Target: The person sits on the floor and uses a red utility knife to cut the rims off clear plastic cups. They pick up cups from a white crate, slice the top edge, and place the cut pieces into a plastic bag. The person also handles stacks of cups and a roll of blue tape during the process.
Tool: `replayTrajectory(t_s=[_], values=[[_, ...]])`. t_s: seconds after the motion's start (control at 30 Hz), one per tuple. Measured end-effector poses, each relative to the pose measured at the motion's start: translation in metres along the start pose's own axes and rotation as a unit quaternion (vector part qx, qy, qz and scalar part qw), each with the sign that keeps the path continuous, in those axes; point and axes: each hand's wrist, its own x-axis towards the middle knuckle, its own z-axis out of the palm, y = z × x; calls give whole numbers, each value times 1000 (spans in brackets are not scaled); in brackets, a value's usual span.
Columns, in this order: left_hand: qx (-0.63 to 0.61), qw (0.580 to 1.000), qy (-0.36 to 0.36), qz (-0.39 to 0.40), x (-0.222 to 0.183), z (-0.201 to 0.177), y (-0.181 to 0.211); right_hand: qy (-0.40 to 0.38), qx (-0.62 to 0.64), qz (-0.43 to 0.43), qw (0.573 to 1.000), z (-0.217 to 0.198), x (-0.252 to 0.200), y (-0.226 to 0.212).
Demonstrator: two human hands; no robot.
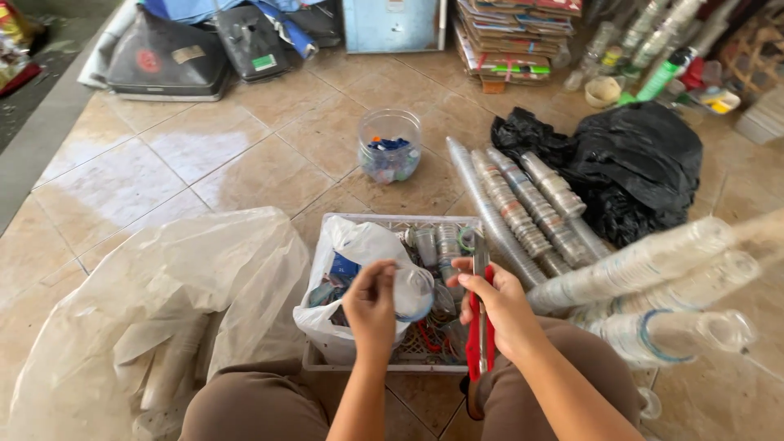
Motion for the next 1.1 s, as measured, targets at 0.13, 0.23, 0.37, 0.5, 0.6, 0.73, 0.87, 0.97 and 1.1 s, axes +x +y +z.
replayTrajectory(t_s=[0.13, 0.23, 0.37, 0.5, 0.6, 0.73, 0.87, 0.97, 1.1], values=[[74, 989, -102, 73, -5, 2, 2, -35, -33, 59, 997, -2, -4, -4], [74, 982, -145, 91, -5, 5, 10, -21, -142, -1, 990, 3, -8, -8], [80, 969, -209, 101, -5, 10, 28, -31, -210, -75, 974, 0, -8, -6], [77, 967, -224, 90, -4, 19, 41, -20, -141, -39, 989, -7, -8, -9], [64, 966, -226, 106, -4, 29, 50, -32, -91, -42, 994, -12, -7, -14], [124, 944, -289, 98, 3, 35, 66, -30, -199, -137, 970, -20, -7, -20], [188, 878, -421, 130, 33, 45, 83, -23, -218, -137, 966, -21, -3, -32], [213, 837, -480, 153, 45, 42, 83, -30, -194, -108, 975, -24, -4, -30], [176, 856, -455, 171, 53, 29, 77, -17, -226, -99, 969, -19, 0, -29]])
